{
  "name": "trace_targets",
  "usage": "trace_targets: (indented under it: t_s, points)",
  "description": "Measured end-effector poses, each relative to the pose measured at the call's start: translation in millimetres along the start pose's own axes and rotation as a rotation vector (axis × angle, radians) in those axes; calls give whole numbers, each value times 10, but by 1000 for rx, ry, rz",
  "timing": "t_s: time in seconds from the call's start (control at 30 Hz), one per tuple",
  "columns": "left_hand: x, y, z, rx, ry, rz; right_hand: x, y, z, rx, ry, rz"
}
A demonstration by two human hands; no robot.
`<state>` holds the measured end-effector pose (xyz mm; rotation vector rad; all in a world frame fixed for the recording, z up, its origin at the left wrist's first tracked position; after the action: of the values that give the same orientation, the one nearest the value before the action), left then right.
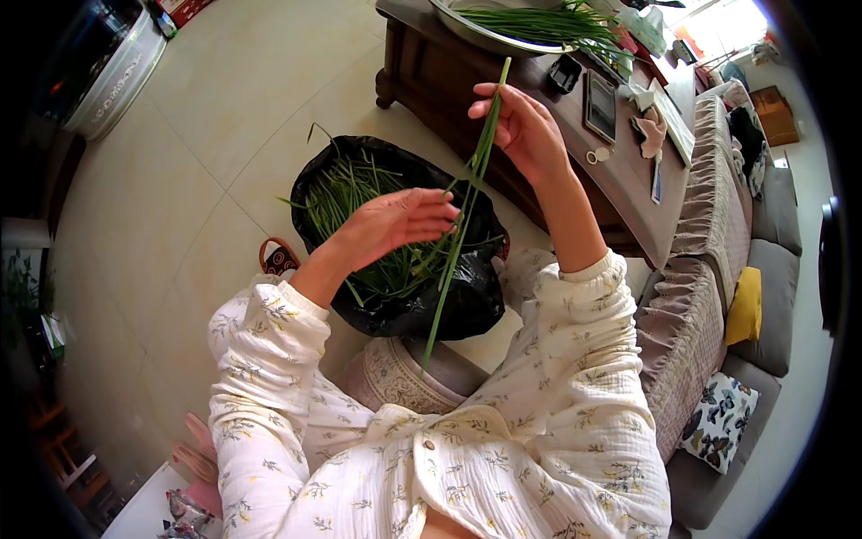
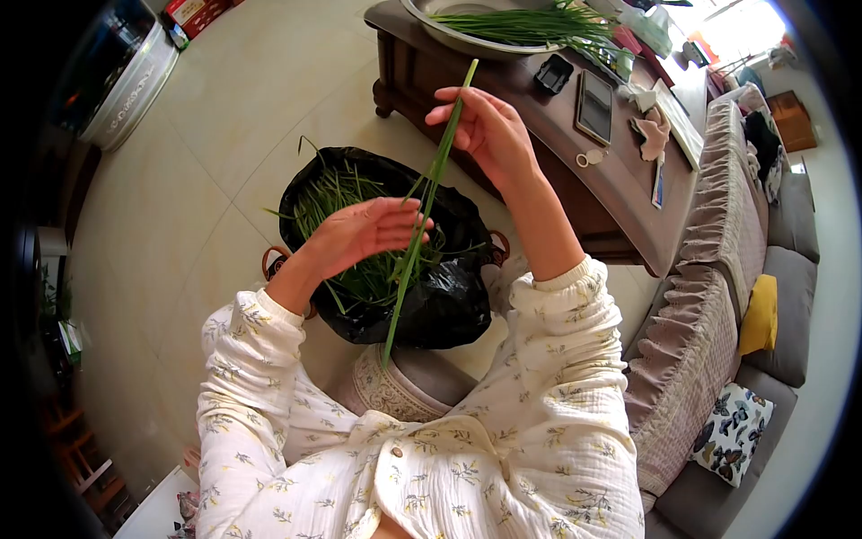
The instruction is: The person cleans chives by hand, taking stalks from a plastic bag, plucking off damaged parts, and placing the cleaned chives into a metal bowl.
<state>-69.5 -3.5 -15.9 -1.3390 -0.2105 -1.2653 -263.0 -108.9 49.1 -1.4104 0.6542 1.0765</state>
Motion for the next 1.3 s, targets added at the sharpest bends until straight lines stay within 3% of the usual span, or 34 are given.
trace_targets:
  t_s: [0.03,0.17,0.47,0.97,1.17,1.3]
  points:
    - [-8,-66,23,-104,103,128,-23,28,-27,27,24,-3]
    - [19,-166,111,-155,193,115,-103,206,-122,129,132,39]
    - [-38,-68,120,-149,188,104,-257,358,-118,260,226,68]
    - [-134,6,53,-24,85,13,-281,358,-104,273,227,7]
    - [-134,38,5,25,-132,-167,-238,320,-112,272,240,47]
    - [-136,90,-19,44,-162,-164,-219,314,-127,305,249,55]
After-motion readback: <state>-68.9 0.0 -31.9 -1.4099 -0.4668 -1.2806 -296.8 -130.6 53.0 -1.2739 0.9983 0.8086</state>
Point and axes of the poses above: each hand's wrist, its own z-axis away from the middle knuckle, its own y-axis out of the back of the hand, x = y × z, the point moved 3 cm from there along -z, towards the middle knuckle, and after that the axes turned 14 degrees about x, right-handed, at the moved point
